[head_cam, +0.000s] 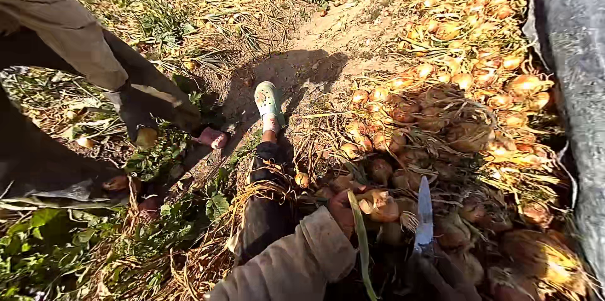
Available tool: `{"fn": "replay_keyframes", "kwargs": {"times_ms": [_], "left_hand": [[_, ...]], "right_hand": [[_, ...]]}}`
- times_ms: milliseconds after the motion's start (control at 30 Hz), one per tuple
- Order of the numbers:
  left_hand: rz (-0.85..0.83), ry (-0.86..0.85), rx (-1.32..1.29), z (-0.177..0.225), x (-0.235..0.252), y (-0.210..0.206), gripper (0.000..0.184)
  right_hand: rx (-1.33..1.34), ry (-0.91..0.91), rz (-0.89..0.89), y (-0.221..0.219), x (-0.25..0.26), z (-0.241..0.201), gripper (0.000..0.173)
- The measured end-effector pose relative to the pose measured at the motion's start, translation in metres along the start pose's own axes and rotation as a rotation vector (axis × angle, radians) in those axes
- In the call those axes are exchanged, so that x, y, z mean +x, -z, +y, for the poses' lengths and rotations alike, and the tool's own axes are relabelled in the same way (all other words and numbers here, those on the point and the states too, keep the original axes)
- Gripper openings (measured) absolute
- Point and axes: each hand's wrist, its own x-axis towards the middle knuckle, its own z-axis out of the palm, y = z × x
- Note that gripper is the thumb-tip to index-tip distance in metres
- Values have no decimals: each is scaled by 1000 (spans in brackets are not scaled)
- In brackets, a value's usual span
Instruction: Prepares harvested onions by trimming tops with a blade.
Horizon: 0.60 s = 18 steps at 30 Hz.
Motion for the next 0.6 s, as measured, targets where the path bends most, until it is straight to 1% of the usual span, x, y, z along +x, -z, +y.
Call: {"fn": "replay_keyframes", "kwargs": {"times_ms": [33,100,133,167,267,300,400,467,500,533,567,600], "left_hand": [[-52,58,54,-9,-5,3,24],[-190,101,70,-28,-17,7,32],[-243,143,66,-31,-22,5,34],[-275,177,65,-31,-26,5,37],[-334,212,125,-33,-25,6,51],[-356,218,170,-33,-24,7,56],[-409,242,253,-35,-22,10,62],[-519,141,329,-42,-20,15,62],[-622,56,446,-40,-17,18,59],[-742,-39,648,-31,-12,20,54],[-842,-133,909,-16,-7,20,46],[-889,-224,1175,2,-4,17,38]], "right_hand": [[-24,29,53,-10,-1,-14,50],[-51,128,118,-18,0,-20,87],[-54,179,139,-20,1,-19,93],[-48,213,144,-21,0,-20,90],[-103,218,184,-20,-7,-17,58],[-126,214,220,-20,-10,-14,51],[-75,208,284,-18,-16,-5,41],[38,140,270,-17,-21,-5,29],[114,77,252,-16,-24,-8,24],[180,22,230,-14,-27,-10,23],[237,-13,217,-11,-30,-11,25],[268,-26,206,-8,-32,-11,26]]}}
